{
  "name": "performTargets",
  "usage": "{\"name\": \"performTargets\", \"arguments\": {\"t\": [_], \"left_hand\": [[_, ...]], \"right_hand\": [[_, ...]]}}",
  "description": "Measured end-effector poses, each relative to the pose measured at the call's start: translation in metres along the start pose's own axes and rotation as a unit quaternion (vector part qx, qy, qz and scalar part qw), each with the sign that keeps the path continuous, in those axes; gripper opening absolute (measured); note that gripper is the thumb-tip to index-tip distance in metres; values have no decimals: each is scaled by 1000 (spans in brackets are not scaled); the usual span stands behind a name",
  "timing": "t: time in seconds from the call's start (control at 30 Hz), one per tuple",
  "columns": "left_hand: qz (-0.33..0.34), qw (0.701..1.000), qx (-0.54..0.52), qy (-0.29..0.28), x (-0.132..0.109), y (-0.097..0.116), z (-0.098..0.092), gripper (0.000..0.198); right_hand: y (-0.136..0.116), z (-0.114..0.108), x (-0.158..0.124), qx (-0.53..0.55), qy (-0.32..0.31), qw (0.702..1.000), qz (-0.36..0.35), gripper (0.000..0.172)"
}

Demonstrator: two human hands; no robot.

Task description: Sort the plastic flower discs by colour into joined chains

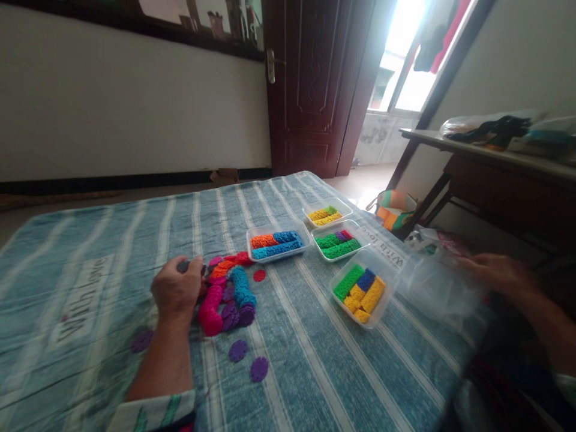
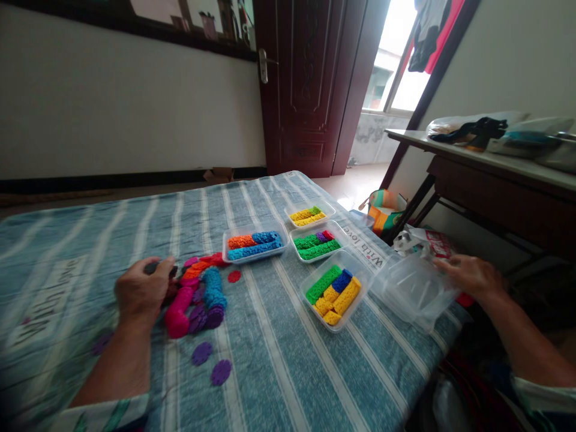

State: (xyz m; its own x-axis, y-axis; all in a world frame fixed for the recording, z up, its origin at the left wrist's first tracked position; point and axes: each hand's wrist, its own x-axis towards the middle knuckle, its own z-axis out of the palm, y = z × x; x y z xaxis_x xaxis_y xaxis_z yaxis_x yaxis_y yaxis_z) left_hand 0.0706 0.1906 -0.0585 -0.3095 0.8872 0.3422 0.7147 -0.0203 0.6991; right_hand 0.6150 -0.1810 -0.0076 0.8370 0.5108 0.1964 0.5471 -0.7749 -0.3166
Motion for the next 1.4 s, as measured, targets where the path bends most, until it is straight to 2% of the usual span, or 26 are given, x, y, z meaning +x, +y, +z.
{"name": "performTargets", "arguments": {"t": [0.07, 0.2, 0.27, 0.33, 0.43, 0.53, 0.6, 0.67, 0.77, 0.83, 0.9, 0.97, 1.0, 1.07, 1.2, 1.3, 1.4], "left_hand": [[1, 1000, 11, -4, 0, 0, -1, 32], [9, 1000, 15, -15, -1, -1, -3, 37], [9, 1000, 18, -21, -2, -1, -5, 39], [11, 999, 22, -28, -2, -2, -7, 39], [12, 999, 26, -34, -3, -3, -11, 38], [19, 997, 42, -60, -4, -5, -13, 37], [27, 995, 51, -84, -4, -6, -13, 37], [36, 993, 52, -95, -5, -7, -14, 36], [42, 993, 49, -96, -5, -7, -13, 35], [37, 994, 38, -95, -7, -7, -13, 34], [26, 995, -1, -94, -8, -6, -12, 32], [18, 994, -56, -94, -11, -5, -12, 31], [17, 992, -80, -95, -12, -5, -12, 32], [19, 989, -111, -94, -14, -4, -13, 38], [4, 980, -175, -91, -18, -4, -14, 55], [-45, 945, -305, -111, -20, -6, -14, 65], [-74, 909, -390, -129, -23, -7, -12, 68]], "right_hand": [[-30, -5, -7, -44, -7, 998, -37, 30], [-106, 2, -32, -86, 13, 971, -224, 26], [-136, 15, -40, -88, -31, 958, -273, 28], [-157, 32, -41, -68, -119, 950, -281, 29], [-169, 56, -34, -24, -259, 937, -235, 25], [-168, 68, -28, 41, -374, 912, -162, 19], [-166, 65, -28, 100, -412, 892, -153, 20], [-166, 54, -33, 149, -425, 876, -172, 22], [-179, 29, -45, 164, -422, 869, -200, 20], [-200, 13, -57, 153, -398, 874, -231, 18], [-230, 0, -69, 133, -340, 886, -288, 18], [-269, -6, -81, 94, -246, 892, -368, 17], [-290, -7, -87, 67, -199, 895, -394, 18], [-332, -3, -97, 25, -147, 891, -428, 29], [-401, 14, -115, -11, -123, 888, -443, 42], [-433, 23, -126, -20, -120, 877, -465, 40], [-450, 24, -138, -18, -87, 863, -497, 37]]}}
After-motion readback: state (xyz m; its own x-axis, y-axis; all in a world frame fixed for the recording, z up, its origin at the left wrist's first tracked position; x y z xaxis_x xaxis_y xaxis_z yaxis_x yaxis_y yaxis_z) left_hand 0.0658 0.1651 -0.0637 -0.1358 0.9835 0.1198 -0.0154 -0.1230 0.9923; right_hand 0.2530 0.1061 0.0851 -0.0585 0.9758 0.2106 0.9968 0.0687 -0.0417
